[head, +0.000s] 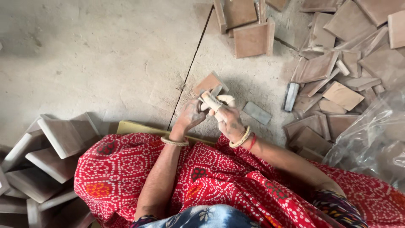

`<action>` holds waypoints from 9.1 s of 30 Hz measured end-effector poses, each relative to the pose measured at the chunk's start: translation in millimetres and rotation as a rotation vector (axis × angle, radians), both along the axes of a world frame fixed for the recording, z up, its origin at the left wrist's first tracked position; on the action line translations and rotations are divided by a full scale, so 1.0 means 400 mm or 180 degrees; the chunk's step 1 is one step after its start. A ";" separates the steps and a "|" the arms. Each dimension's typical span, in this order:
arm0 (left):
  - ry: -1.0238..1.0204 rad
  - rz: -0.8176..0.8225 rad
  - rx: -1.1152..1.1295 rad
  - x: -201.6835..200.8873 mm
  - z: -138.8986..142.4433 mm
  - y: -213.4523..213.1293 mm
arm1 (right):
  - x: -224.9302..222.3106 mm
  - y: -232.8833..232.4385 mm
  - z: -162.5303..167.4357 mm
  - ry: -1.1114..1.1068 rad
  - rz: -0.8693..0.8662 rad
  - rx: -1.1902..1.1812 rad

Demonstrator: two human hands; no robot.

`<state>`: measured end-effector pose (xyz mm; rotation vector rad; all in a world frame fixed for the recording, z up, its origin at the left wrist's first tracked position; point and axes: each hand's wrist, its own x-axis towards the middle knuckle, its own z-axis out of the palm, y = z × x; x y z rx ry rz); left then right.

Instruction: The person sits on the floor and uses a sanding block to smooth the edges and surfaces of small rectangular blocks. They repeatedly rub the block against the sanding tool, rotate it to treat different sides, and place finished pieces into a nearby pile.

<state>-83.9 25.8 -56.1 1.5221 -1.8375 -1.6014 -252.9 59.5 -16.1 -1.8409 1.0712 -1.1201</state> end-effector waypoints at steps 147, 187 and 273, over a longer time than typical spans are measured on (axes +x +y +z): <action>0.2277 0.2848 -0.0033 0.092 -0.080 -0.038 | 0.171 -0.007 -0.111 0.0982 0.0229 0.0551; 0.1670 0.2844 -0.0588 0.067 -0.053 -0.044 | 0.137 -0.167 -0.240 0.1495 -0.0184 0.0356; 0.3631 0.3092 0.1216 0.081 -0.053 -0.038 | 0.209 0.051 -0.122 0.0484 -0.0265 0.0236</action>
